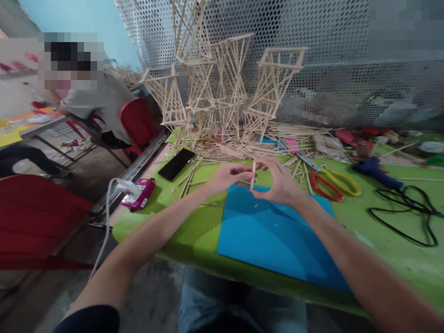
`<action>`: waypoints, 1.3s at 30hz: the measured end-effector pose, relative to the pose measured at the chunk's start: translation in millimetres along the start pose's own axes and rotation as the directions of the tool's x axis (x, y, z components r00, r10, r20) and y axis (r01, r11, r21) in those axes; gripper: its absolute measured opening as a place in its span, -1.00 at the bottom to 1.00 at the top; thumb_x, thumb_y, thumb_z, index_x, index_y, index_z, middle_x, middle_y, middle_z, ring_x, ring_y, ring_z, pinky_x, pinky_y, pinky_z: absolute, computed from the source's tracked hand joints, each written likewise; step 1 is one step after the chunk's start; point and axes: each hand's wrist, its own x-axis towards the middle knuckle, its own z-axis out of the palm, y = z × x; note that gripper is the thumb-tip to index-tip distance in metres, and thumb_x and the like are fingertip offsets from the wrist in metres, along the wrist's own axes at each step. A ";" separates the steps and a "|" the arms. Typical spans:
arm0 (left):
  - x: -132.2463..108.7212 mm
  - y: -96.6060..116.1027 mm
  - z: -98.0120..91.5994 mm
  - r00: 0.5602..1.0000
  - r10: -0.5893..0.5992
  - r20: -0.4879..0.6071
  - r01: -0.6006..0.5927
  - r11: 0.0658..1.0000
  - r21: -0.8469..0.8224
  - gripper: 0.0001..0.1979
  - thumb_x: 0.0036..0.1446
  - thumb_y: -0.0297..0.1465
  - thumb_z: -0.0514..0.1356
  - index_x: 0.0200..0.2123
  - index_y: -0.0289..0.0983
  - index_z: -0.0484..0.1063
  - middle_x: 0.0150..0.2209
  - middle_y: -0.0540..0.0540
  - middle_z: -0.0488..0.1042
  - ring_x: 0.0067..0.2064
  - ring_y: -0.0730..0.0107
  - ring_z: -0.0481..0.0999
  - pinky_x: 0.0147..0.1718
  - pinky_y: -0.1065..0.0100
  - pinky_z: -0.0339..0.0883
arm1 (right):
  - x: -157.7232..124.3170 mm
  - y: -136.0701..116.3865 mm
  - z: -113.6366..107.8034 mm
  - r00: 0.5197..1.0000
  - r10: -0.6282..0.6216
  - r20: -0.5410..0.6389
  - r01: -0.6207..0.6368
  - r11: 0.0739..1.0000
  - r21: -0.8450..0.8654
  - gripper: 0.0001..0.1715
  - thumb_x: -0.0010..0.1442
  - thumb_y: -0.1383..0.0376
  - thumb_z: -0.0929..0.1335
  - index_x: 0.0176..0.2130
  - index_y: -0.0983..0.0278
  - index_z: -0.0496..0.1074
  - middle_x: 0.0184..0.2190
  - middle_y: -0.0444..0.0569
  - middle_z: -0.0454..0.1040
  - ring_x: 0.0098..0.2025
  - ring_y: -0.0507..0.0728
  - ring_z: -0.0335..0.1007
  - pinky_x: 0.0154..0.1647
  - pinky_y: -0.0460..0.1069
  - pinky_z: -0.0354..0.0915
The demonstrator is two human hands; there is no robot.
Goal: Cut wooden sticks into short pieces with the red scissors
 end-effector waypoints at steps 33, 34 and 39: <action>8.1 38.2 -99.2 0.968 0.110 -0.225 0.226 -0.002 0.974 -0.73 0.39 -0.20 0.22 -0.08 -0.23 0.64 -0.10 -0.18 0.66 -0.11 0.18 0.60 -0.13 0.30 0.41 | 0.8 9.2 8.8 0.973 0.153 0.173 -0.173 0.980 0.103 0.00 0.07 -0.01 0.58 0.33 0.14 0.21 0.12 0.15 0.42 -0.05 0.30 0.53 -0.09 0.20 0.52; 7.6 36.6 -99.7 0.969 0.114 -0.219 0.220 0.006 0.975 -0.72 0.40 -0.20 0.20 -0.08 -0.23 0.64 -0.11 -0.17 0.67 -0.13 0.19 0.60 -0.13 0.31 0.41 | 0.9 9.5 9.0 0.970 0.156 0.184 -0.175 0.980 0.092 0.00 0.06 -0.01 0.58 0.33 0.14 0.21 0.11 0.14 0.44 -0.06 0.30 0.54 -0.10 0.19 0.52; 9.6 29.3 -93.9 0.972 0.142 -0.186 0.185 0.024 0.983 -0.69 0.44 -0.20 0.14 -0.03 -0.21 0.63 -0.05 -0.16 0.66 -0.08 0.17 0.60 -0.07 0.28 0.42 | 1.9 17.9 6.1 0.966 0.196 0.170 -0.201 0.980 0.009 0.00 0.02 -0.01 0.59 0.30 0.15 0.25 0.10 0.15 0.47 -0.15 0.30 0.55 -0.18 0.19 0.50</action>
